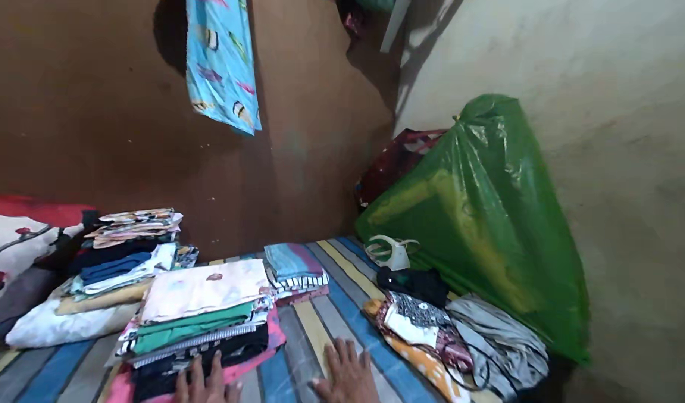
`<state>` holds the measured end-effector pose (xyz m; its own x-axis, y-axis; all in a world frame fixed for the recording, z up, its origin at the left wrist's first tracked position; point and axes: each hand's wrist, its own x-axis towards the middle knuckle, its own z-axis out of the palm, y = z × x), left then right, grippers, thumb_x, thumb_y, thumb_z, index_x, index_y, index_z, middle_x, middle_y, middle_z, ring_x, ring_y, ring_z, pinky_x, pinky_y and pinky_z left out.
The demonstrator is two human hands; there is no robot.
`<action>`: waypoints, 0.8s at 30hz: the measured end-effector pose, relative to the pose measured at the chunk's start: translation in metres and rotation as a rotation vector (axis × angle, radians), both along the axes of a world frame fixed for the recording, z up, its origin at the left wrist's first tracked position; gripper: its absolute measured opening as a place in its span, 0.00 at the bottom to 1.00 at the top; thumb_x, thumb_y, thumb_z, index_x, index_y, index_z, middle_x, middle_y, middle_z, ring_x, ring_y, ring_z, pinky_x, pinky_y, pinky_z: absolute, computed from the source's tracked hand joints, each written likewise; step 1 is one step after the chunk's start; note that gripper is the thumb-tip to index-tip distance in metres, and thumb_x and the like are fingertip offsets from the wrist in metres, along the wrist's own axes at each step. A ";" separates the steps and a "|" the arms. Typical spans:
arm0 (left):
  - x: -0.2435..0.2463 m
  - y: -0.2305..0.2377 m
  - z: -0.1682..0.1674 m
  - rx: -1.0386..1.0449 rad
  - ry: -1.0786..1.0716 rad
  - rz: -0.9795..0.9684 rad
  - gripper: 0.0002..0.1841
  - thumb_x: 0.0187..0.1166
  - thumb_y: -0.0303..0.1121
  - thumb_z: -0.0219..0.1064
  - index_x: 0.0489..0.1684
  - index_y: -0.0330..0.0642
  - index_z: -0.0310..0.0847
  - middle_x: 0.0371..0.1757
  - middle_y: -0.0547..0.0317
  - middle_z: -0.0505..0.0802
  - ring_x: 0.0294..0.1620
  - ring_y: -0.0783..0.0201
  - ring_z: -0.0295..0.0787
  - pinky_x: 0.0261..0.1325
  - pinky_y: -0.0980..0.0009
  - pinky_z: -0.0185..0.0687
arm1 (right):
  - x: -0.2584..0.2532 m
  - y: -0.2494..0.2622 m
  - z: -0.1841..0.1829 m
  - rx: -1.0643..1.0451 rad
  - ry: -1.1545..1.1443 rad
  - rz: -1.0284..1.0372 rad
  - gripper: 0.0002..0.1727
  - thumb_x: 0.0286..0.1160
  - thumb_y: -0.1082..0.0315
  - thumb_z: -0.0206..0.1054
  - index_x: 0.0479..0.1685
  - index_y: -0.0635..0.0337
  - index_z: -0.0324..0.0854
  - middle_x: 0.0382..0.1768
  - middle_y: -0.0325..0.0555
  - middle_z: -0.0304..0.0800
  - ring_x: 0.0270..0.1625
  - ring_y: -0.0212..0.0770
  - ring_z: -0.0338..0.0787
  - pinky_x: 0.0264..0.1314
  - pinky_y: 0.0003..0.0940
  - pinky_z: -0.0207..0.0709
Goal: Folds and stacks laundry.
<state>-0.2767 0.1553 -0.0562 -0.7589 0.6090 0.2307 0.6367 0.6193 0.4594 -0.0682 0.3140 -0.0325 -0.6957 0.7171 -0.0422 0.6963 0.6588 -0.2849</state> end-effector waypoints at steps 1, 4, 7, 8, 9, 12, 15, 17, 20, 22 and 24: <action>0.000 -0.001 0.000 0.014 0.001 -0.012 0.40 0.82 0.49 0.65 0.93 0.41 0.57 0.93 0.30 0.52 0.93 0.23 0.38 0.79 0.16 0.33 | 0.008 -0.012 0.000 -0.003 -0.014 0.040 0.47 0.83 0.31 0.50 0.95 0.54 0.54 0.94 0.61 0.47 0.96 0.67 0.43 0.90 0.75 0.32; 0.000 -0.004 -0.001 0.026 0.015 -0.027 0.39 0.82 0.48 0.64 0.93 0.42 0.57 0.94 0.31 0.53 0.93 0.24 0.38 0.78 0.14 0.32 | 0.038 -0.044 -0.004 0.025 -0.021 0.158 0.44 0.86 0.33 0.47 0.94 0.52 0.56 0.94 0.60 0.49 0.95 0.66 0.47 0.90 0.75 0.35; 0.002 -0.005 0.003 0.017 0.013 -0.030 0.39 0.82 0.48 0.64 0.93 0.44 0.57 0.94 0.32 0.53 0.93 0.24 0.38 0.76 0.13 0.32 | 0.066 -0.051 -0.005 0.023 0.009 0.211 0.40 0.87 0.37 0.48 0.93 0.47 0.59 0.94 0.55 0.53 0.95 0.61 0.49 0.90 0.74 0.34; 0.002 -0.005 0.004 0.014 0.018 -0.027 0.39 0.82 0.48 0.65 0.93 0.44 0.57 0.94 0.33 0.53 0.93 0.24 0.38 0.76 0.13 0.33 | 0.070 -0.042 -0.004 0.009 -0.001 0.193 0.39 0.87 0.36 0.48 0.94 0.44 0.58 0.94 0.51 0.52 0.96 0.59 0.48 0.91 0.74 0.33; 0.001 -0.005 0.004 0.009 0.021 -0.026 0.39 0.82 0.48 0.65 0.93 0.45 0.57 0.94 0.33 0.53 0.93 0.25 0.38 0.76 0.13 0.33 | 0.072 -0.028 -0.002 -0.002 -0.025 0.144 0.39 0.87 0.35 0.48 0.94 0.42 0.57 0.95 0.49 0.50 0.97 0.57 0.46 0.91 0.73 0.31; 0.001 -0.004 0.003 0.009 0.022 -0.029 0.40 0.82 0.48 0.65 0.94 0.45 0.56 0.94 0.33 0.51 0.93 0.24 0.37 0.76 0.13 0.32 | 0.065 0.020 0.008 -0.007 -0.084 -0.039 0.40 0.88 0.35 0.43 0.96 0.43 0.51 0.96 0.50 0.45 0.97 0.59 0.42 0.91 0.73 0.32; -0.001 -0.002 0.003 -0.010 0.017 -0.018 0.39 0.83 0.47 0.64 0.94 0.46 0.55 0.94 0.32 0.51 0.93 0.24 0.37 0.76 0.13 0.33 | 0.043 0.034 0.011 -0.017 -0.076 -0.116 0.44 0.87 0.32 0.42 0.97 0.46 0.49 0.96 0.58 0.42 0.97 0.64 0.39 0.92 0.72 0.31; -0.004 -0.002 0.002 -0.022 0.030 -0.019 0.40 0.83 0.48 0.63 0.95 0.45 0.53 0.94 0.31 0.51 0.93 0.24 0.38 0.75 0.12 0.35 | 0.033 0.020 0.008 -0.022 -0.063 -0.059 0.46 0.85 0.31 0.44 0.97 0.48 0.49 0.95 0.61 0.41 0.96 0.66 0.37 0.92 0.73 0.28; -0.008 -0.003 0.000 -0.018 0.033 -0.032 0.41 0.82 0.51 0.62 0.95 0.44 0.53 0.94 0.30 0.51 0.93 0.23 0.38 0.76 0.12 0.35 | 0.036 -0.022 -0.002 -0.010 -0.003 0.149 0.47 0.82 0.29 0.47 0.95 0.48 0.54 0.95 0.59 0.46 0.96 0.65 0.42 0.91 0.74 0.31; -0.011 -0.004 -0.001 -0.018 0.030 -0.046 0.42 0.82 0.52 0.62 0.94 0.42 0.53 0.94 0.30 0.50 0.93 0.23 0.37 0.76 0.13 0.35 | 0.049 -0.043 -0.005 -0.010 0.012 0.278 0.45 0.83 0.31 0.47 0.95 0.48 0.55 0.95 0.58 0.48 0.96 0.63 0.43 0.91 0.74 0.32; -0.012 -0.005 -0.003 -0.013 0.038 -0.049 0.42 0.82 0.52 0.62 0.94 0.42 0.53 0.94 0.29 0.50 0.93 0.23 0.37 0.76 0.12 0.35 | 0.065 -0.042 -0.007 -0.010 0.049 0.291 0.42 0.85 0.34 0.48 0.94 0.46 0.58 0.94 0.54 0.51 0.96 0.61 0.45 0.91 0.74 0.31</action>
<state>-0.2891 0.1505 -0.0589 -0.7190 0.6482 0.2506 0.6832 0.5929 0.4264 -0.0033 0.2715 -0.0391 -0.8736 0.4866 -0.0094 0.4636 0.8260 -0.3205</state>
